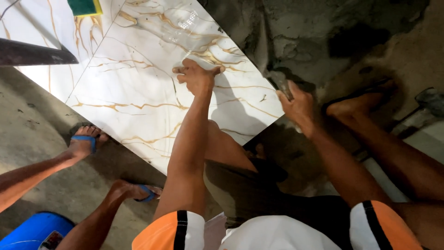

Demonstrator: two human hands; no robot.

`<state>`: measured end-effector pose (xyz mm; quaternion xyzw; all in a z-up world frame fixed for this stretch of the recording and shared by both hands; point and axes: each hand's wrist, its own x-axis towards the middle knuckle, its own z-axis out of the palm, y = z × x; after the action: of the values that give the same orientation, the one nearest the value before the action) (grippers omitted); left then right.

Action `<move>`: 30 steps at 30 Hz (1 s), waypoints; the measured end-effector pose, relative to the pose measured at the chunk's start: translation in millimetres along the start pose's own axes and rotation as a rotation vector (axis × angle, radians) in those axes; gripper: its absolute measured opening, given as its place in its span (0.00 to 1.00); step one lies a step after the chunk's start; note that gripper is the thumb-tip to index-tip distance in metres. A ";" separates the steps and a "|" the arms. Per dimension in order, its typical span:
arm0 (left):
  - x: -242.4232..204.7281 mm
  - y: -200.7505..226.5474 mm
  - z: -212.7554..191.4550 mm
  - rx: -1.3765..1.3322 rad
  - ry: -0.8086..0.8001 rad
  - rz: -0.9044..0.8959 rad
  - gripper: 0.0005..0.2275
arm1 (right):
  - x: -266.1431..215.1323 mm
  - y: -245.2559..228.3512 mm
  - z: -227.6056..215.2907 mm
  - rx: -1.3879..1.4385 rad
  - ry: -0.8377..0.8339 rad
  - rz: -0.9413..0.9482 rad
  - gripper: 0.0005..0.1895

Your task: Spreading mortar with a trowel and laying floor tiles

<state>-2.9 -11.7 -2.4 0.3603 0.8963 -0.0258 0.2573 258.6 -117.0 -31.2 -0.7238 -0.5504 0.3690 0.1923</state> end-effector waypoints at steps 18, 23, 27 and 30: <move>-3.7 1.9 -6.9 -0.013 -0.003 0.017 0.38 | 95.8 -5.2 -88.1 -0.468 -0.352 -0.584 0.24; -2.5 2.0 -5.5 -0.027 -0.009 0.015 0.39 | 106.9 -36.4 -86.1 -0.454 -0.485 -0.531 0.23; -2.3 2.8 -4.5 -0.024 -0.012 0.016 0.39 | 122.2 -25.5 -85.7 -0.416 -0.449 -0.559 0.22; -2.2 5.4 -9.3 -0.032 -0.030 -0.005 0.38 | 124.0 -18.4 -85.7 -0.458 -0.435 -0.504 0.20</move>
<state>-2.1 -6.9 7.5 0.3537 0.8934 -0.0175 0.2764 325.5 16.2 -2.6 -0.4952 -0.8065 0.3228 -0.0102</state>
